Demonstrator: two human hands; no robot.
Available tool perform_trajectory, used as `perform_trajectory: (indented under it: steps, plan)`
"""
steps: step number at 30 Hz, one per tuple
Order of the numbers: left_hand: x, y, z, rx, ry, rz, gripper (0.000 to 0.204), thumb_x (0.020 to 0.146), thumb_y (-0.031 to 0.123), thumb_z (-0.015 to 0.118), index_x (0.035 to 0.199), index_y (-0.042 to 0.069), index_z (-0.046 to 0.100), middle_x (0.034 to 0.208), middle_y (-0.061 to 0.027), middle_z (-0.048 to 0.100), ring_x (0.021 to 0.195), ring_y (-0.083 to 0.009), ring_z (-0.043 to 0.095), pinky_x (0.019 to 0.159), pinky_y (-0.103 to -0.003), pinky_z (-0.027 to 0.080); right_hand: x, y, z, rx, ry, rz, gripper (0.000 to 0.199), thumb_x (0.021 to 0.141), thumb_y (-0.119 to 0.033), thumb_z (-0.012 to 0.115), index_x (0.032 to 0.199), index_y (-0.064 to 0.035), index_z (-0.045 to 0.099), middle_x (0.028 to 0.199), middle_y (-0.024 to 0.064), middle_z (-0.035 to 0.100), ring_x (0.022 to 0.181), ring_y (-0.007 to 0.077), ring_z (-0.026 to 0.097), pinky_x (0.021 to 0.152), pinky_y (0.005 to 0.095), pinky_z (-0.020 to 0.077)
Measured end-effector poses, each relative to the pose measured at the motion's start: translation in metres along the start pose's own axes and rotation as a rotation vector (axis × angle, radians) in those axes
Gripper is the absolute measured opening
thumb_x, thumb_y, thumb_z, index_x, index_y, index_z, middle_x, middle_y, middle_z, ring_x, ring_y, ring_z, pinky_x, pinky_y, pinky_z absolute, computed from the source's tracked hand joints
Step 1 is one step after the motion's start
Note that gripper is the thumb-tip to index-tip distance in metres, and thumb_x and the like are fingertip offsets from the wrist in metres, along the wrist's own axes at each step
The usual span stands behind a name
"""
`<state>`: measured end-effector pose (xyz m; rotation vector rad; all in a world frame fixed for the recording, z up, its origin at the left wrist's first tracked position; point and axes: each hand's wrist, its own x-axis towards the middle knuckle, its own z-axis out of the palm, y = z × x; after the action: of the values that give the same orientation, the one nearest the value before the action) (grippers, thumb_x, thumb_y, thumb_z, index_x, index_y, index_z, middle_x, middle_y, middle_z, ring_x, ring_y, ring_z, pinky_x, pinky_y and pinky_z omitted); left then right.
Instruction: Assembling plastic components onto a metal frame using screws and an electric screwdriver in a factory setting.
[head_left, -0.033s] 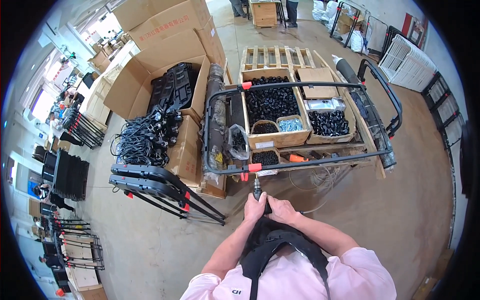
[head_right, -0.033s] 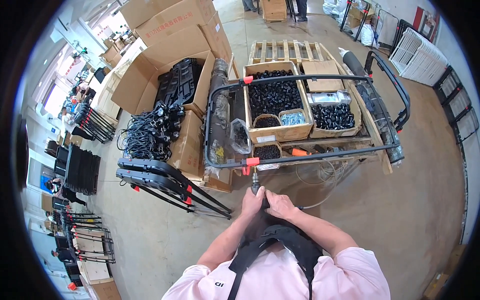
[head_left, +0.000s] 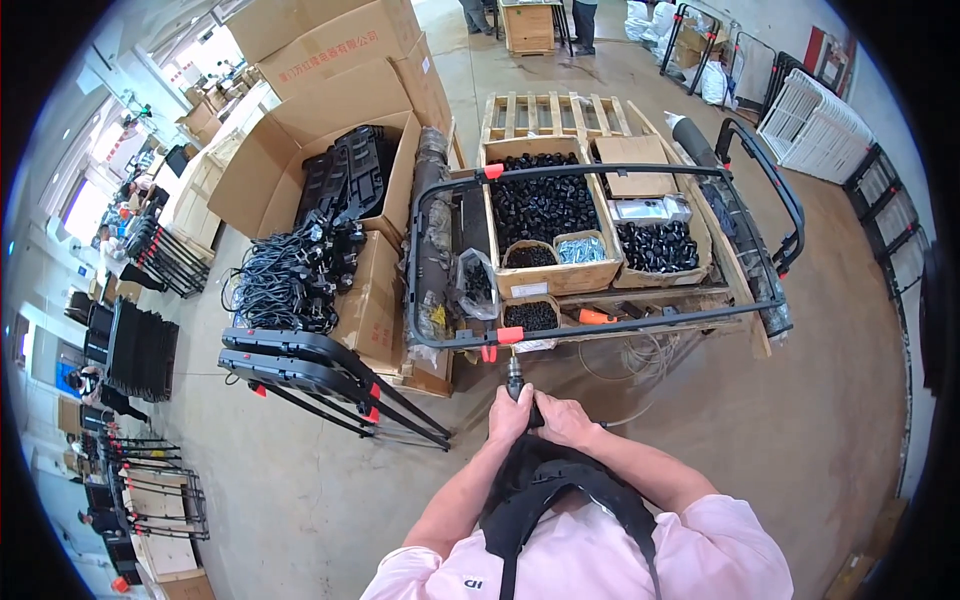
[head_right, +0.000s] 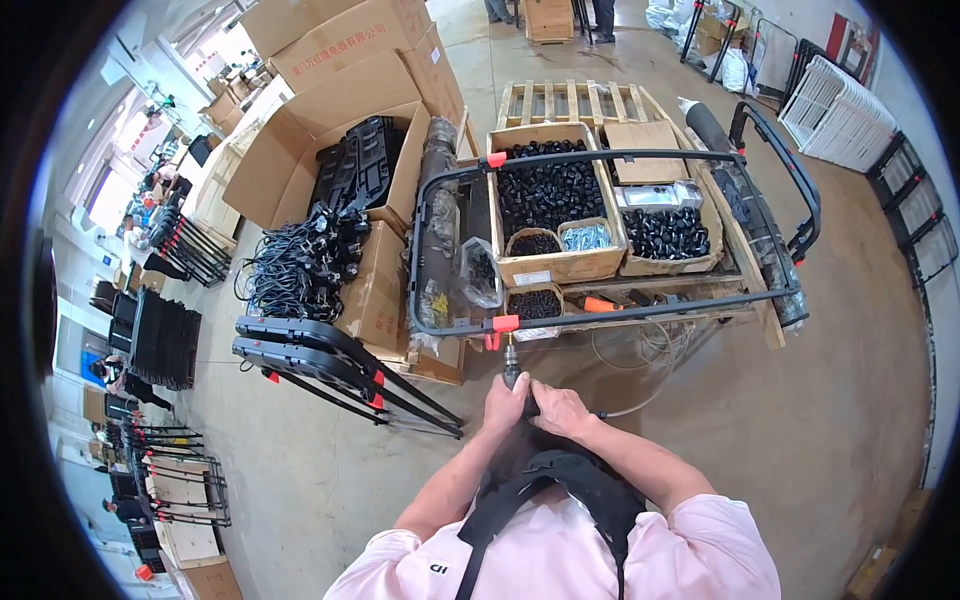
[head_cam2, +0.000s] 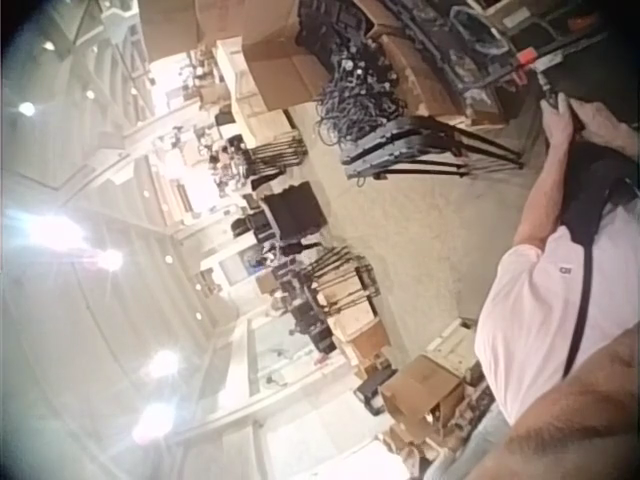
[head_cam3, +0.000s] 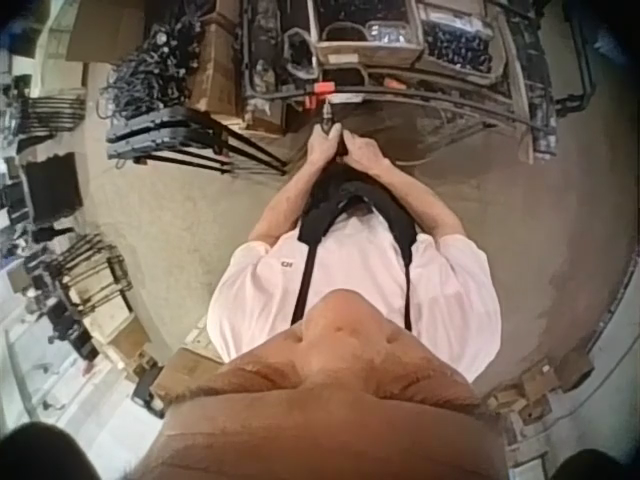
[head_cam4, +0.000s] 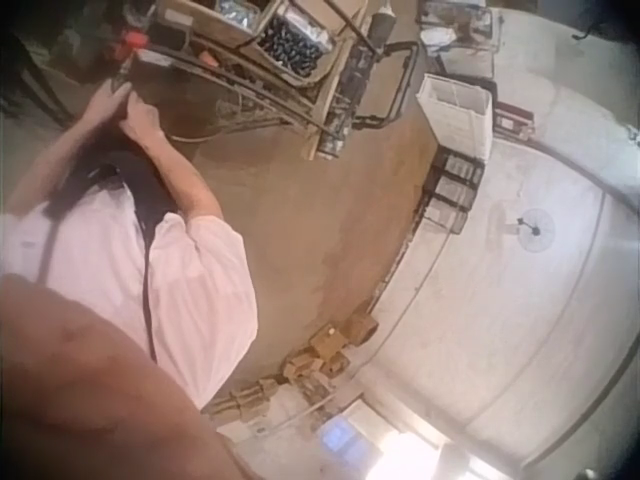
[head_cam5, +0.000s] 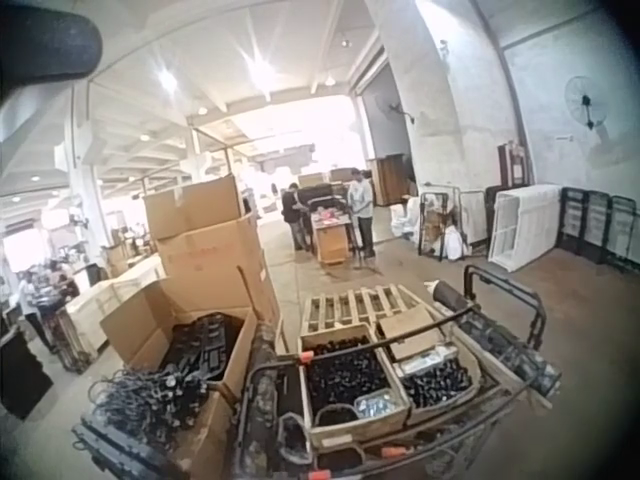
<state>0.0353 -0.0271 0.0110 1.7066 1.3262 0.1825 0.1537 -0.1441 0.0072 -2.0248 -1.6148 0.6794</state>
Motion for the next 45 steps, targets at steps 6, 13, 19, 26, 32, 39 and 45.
perform_trajectory:
  steps: [6, 13, 19, 26, 32, 39, 45]
  plan:
    - [0.004, -0.001, 0.003, 0.043, 0.007, -0.023, 0.061, 0.098, 0.056, 0.066, 0.116, -0.002, 0.062, 0.109, -0.0316, 0.072, 0.107, -0.0478, 0.07, 0.091, -0.053, 0.054, 0.004, -0.009, -0.009, -0.005, -0.1, 0.052, 0.067, 0.079, -0.023, 0.086, 0.133, -0.0017, 0.053, 0.124, 0.0273, 0.063, 0.112, 0.0464, 0.067, 0.096, 0.0529, 0.056]
    - [0.0, -0.006, 0.004, 0.04, 0.013, -0.017, 0.062, 0.097, 0.057, 0.066, 0.116, -0.002, 0.061, 0.107, -0.0323, 0.072, 0.106, -0.049, 0.07, 0.09, -0.054, 0.054, 0.0, -0.018, -0.015, 0.033, -0.133, 0.062, 0.066, 0.081, -0.022, 0.085, 0.134, -0.0014, 0.053, 0.134, 0.0287, 0.057, 0.118, 0.0472, 0.063, 0.099, 0.0539, 0.0543]
    - [-0.003, -0.005, -0.001, 0.021, 0.004, -0.004, 0.065, 0.097, 0.058, 0.065, 0.115, -0.003, 0.061, 0.106, -0.0349, 0.072, 0.105, -0.0513, 0.07, 0.091, -0.056, 0.054, 0.0, -0.014, -0.008, 0.029, -0.142, 0.072, 0.073, 0.081, -0.025, 0.084, 0.139, 0.0007, 0.049, 0.124, 0.028, 0.065, 0.113, 0.0459, 0.067, 0.097, 0.0535, 0.0555]
    - [0.004, -0.002, 0.0, 0.045, 0.033, 0.027, 0.063, 0.098, 0.058, 0.065, 0.114, -0.003, 0.061, 0.104, -0.0339, 0.072, 0.103, -0.0511, 0.07, 0.089, -0.056, 0.055, 0.009, -0.009, -0.006, -0.026, -0.06, 0.06, 0.09, 0.078, -0.029, 0.084, 0.149, 0.0035, 0.039, 0.118, 0.0282, 0.071, 0.107, 0.0449, 0.071, 0.093, 0.0521, 0.0578]
    - [0.007, 0.004, -0.001, 0.05, -0.006, -0.029, 0.063, 0.098, 0.057, 0.065, 0.117, -0.002, 0.062, 0.108, -0.0318, 0.073, 0.106, -0.0476, 0.071, 0.091, -0.054, 0.054, 0.012, -0.005, -0.008, -0.037, -0.082, 0.085, 0.094, 0.076, -0.029, 0.084, 0.151, 0.0031, 0.037, 0.118, 0.0295, 0.071, 0.108, 0.0442, 0.071, 0.092, 0.0517, 0.0583]
    - [0.016, -0.001, 0.001, 0.061, 0.012, 0.019, 0.065, 0.097, 0.059, 0.065, 0.114, -0.004, 0.059, 0.104, -0.0347, 0.072, 0.103, -0.0518, 0.07, 0.09, -0.057, 0.055, 0.017, -0.006, -0.012, -0.036, -0.109, 0.073, 0.08, 0.077, -0.024, 0.084, 0.143, 0.0005, 0.045, 0.118, 0.0282, 0.07, 0.108, 0.045, 0.07, 0.093, 0.0521, 0.0575]
    - [0.015, -0.001, 0.002, 0.028, 0.001, 0.024, 0.066, 0.097, 0.059, 0.064, 0.114, -0.005, 0.058, 0.105, -0.0358, 0.072, 0.104, -0.0522, 0.07, 0.091, -0.056, 0.054, 0.017, -0.008, -0.003, -0.068, -0.065, 0.031, 0.061, 0.077, -0.019, 0.082, 0.128, -0.0011, 0.054, 0.124, 0.027, 0.061, 0.109, 0.0468, 0.067, 0.093, 0.0544, 0.0567]
